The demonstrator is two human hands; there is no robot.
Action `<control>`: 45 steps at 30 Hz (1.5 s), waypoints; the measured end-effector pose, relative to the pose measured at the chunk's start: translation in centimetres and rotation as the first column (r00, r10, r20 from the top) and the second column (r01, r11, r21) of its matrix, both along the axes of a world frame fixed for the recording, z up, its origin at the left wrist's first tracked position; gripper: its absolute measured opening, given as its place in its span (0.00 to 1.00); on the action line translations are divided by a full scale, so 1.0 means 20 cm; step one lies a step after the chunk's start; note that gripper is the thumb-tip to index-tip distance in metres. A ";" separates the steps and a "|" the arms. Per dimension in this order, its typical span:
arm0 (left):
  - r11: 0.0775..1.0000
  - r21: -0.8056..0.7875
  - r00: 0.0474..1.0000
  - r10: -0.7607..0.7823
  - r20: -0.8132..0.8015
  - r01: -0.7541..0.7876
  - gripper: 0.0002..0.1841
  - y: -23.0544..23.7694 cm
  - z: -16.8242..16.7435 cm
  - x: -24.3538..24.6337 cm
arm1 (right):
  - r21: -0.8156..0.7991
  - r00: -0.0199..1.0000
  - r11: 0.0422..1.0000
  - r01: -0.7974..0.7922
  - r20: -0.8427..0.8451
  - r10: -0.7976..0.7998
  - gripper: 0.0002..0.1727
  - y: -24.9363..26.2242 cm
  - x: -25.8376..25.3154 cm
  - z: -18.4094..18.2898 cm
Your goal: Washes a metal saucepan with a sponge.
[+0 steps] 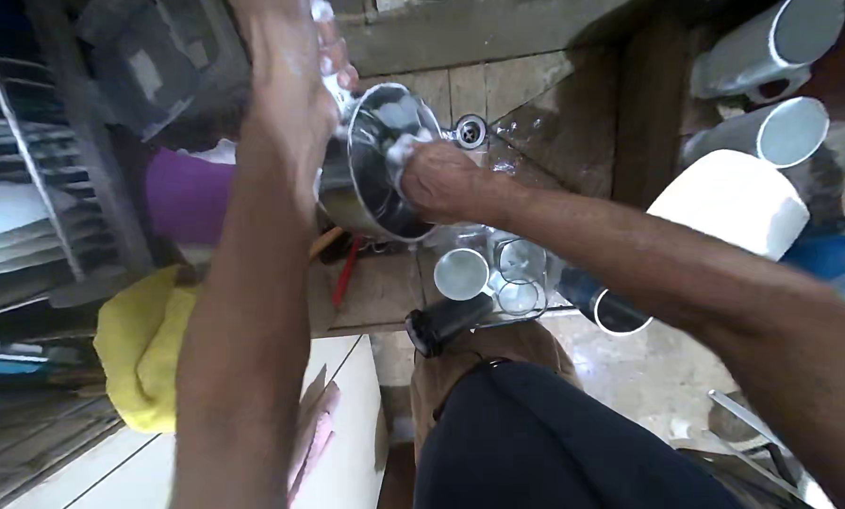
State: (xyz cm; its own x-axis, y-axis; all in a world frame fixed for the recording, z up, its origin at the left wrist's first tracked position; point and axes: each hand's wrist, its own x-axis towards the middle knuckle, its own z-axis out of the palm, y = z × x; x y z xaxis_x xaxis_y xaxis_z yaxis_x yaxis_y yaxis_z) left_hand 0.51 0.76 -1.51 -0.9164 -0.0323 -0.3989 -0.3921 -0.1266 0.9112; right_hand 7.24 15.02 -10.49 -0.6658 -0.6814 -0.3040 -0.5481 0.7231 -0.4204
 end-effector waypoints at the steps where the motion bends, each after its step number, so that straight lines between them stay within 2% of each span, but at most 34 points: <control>1: 0.998 0.008 0.997 0.060 -0.055 -0.060 0.19 0.00 -0.05 -0.02 | -0.054 0.983 0.996 0.066 0.177 -0.055 0.16 -0.02 0.01 0.03; 3: 0.990 0.048 0.975 0.139 -0.176 -0.133 0.18 -0.01 -0.12 -0.04 | -0.186 0.847 0.950 0.250 0.517 -0.122 0.17 -0.07 0.00 0.10; 4: 0.982 0.111 0.964 0.173 -0.201 -0.153 0.19 -0.02 -0.15 -0.04 | -0.244 0.746 0.881 0.406 0.645 -0.165 0.16 -0.08 0.00 0.13; 6: 0.957 0.245 0.948 0.214 -0.234 -0.156 0.20 -0.07 -0.18 -0.05 | -0.366 0.594 0.662 0.654 0.790 -0.151 0.17 -0.07 -0.03 0.11; 8: 0.922 0.371 0.918 0.235 -0.320 -0.107 0.23 -0.18 -0.21 -0.06 | -0.494 0.574 0.449 0.744 0.817 -0.054 0.19 -0.04 -0.06 0.08; 10: 0.878 0.473 0.890 0.271 -0.368 -0.072 0.28 -0.23 -0.23 -0.04 | -0.547 0.606 0.320 0.774 0.786 -0.123 0.22 -0.03 -0.10 0.04; 11: 0.859 0.506 0.876 0.297 -0.380 -0.072 0.30 -0.24 -0.24 -0.04 | -0.559 0.646 0.350 0.752 0.732 -0.216 0.22 -0.03 -0.12 0.03; 12: 0.843 0.531 0.868 0.327 -0.373 -0.090 0.31 -0.24 -0.23 -0.02 | -0.554 0.729 0.485 0.676 0.601 -0.329 0.20 -0.03 -0.14 0.02; 13: 0.826 0.552 0.863 0.361 -0.353 -0.120 0.32 -0.23 -0.23 -0.01 | -0.491 0.833 0.675 0.551 0.369 -0.412 0.19 -0.03 -0.15 0.02; 14: 0.817 0.557 0.857 0.388 -0.339 -0.149 0.32 -0.22 -0.23 0.01 | -0.385 0.906 0.824 0.416 0.093 -0.414 0.17 -0.03 -0.15 0.02; 15: 0.810 0.557 0.846 0.418 -0.331 -0.182 0.32 -0.21 -0.23 0.04 | -0.294 0.925 0.901 0.320 -0.110 -0.364 0.18 -0.03 -0.15 0.03; 16: 0.807 0.557 0.838 0.434 -0.330 -0.198 0.32 -0.22 -0.25 0.05 | -0.240 0.915 0.929 0.281 -0.224 -0.334 0.18 -0.04 -0.14 0.06; 17: 0.798 0.565 0.832 0.449 -0.326 -0.209 0.32 -0.23 -0.27 0.06 | -0.213 0.911 0.938 0.272 -0.255 -0.323 0.18 -0.05 -0.12 0.08; 18: 0.793 0.569 0.826 0.460 -0.326 -0.218 0.32 -0.24 -0.30 0.06 | -0.200 0.927 0.943 0.266 -0.214 -0.307 0.19 -0.05 -0.10 0.09; 20: 0.783 0.579 0.811 0.481 -0.333 -0.226 0.32 -0.25 -0.33 0.05 | -0.144 0.970 0.961 0.236 -0.017 -0.241 0.21 -0.05 -0.07 0.06; 22: 0.777 0.585 0.800 0.495 -0.339 -0.232 0.32 -0.25 -0.35 0.05 | -0.058 0.970 0.971 0.231 0.093 -0.225 0.18 -0.05 -0.08 0.05; 23: 0.770 0.590 0.796 0.505 -0.333 -0.242 0.32 -0.25 -0.35 0.06 | -0.001 0.958 0.963 0.271 0.098 -0.269 0.16 -0.05 -0.09 0.08; 25: 0.743 0.624 0.795 0.521 -0.311 -0.243 0.31 -0.25 -0.37 0.07 | 0.074 0.917 0.918 0.389 0.066 -0.393 0.18 -0.08 -0.14 0.14; 27: 0.713 0.646 0.793 0.547 -0.268 -0.273 0.32 -0.21 -0.38 0.08 | -0.005 0.894 0.894 0.448 0.019 -0.448 0.23 -0.15 -0.16 0.15; 28: 0.716 0.642 0.799 0.541 -0.261 -0.275 0.31 -0.19 -0.38 0.07 | -0.079 0.905 0.901 0.426 0.018 -0.426 0.23 -0.18 -0.16 0.13; 30: 0.759 0.595 0.818 0.503 -0.280 -0.263 0.32 -0.17 -0.37 0.07 | -0.151 0.957 0.945 0.288 0.087 -0.278 0.18 -0.17 -0.12 0.09; 32: 0.768 0.586 0.813 0.502 -0.296 -0.260 0.32 -0.23 -0.38 0.08 | -0.024 0.968 0.978 0.208 0.149 -0.202 0.17 -0.08 -0.13 0.07; 34: 0.744 0.620 0.801 0.519 -0.299 -0.250 0.32 -0.24 -0.39 0.10 | 0.069 0.946 0.953 0.294 0.126 -0.300 0.18 -0.05 -0.16 0.08; 35: 0.742 0.626 0.798 0.519 -0.307 -0.241 0.32 -0.23 -0.39 0.09 | 0.031 0.933 0.937 0.349 0.088 -0.350 0.20 -0.08 -0.18 0.09; 37: 0.747 0.624 0.800 0.510 -0.316 -0.229 0.33 -0.20 -0.37 0.08 | -0.180 0.922 0.905 0.386 0.032 -0.387 0.27 -0.16 -0.17 0.06; 38: 0.757 0.613 0.803 0.501 -0.324 -0.225 0.32 -0.20 -0.36 0.06 | -0.273 0.933 0.894 0.356 0.051 -0.356 0.27 -0.18 -0.16 0.03; 39: 0.769 0.600 0.807 0.489 -0.332 -0.220 0.32 -0.21 -0.35 0.05 | -0.300 0.952 0.903 0.307 0.097 -0.291 0.25 -0.17 -0.14 0.03; 41: 0.780 0.593 0.807 0.475 -0.351 -0.202 0.32 -0.26 -0.36 0.07 | -0.175 0.957 0.954 0.243 0.203 -0.207 0.23 -0.10 -0.14 0.05; 43: 0.760 0.625 0.796 0.483 -0.364 -0.175 0.32 -0.28 -0.38 0.08 | -0.056 0.943 0.949 0.312 0.141 -0.302 0.24 -0.08 -0.20 0.01; 45: 0.741 0.650 0.793 0.493 -0.357 -0.168 0.32 -0.26 -0.39 0.08 | -0.146 0.941 0.930 0.338 0.057 -0.333 0.24 -0.14 -0.21 0.00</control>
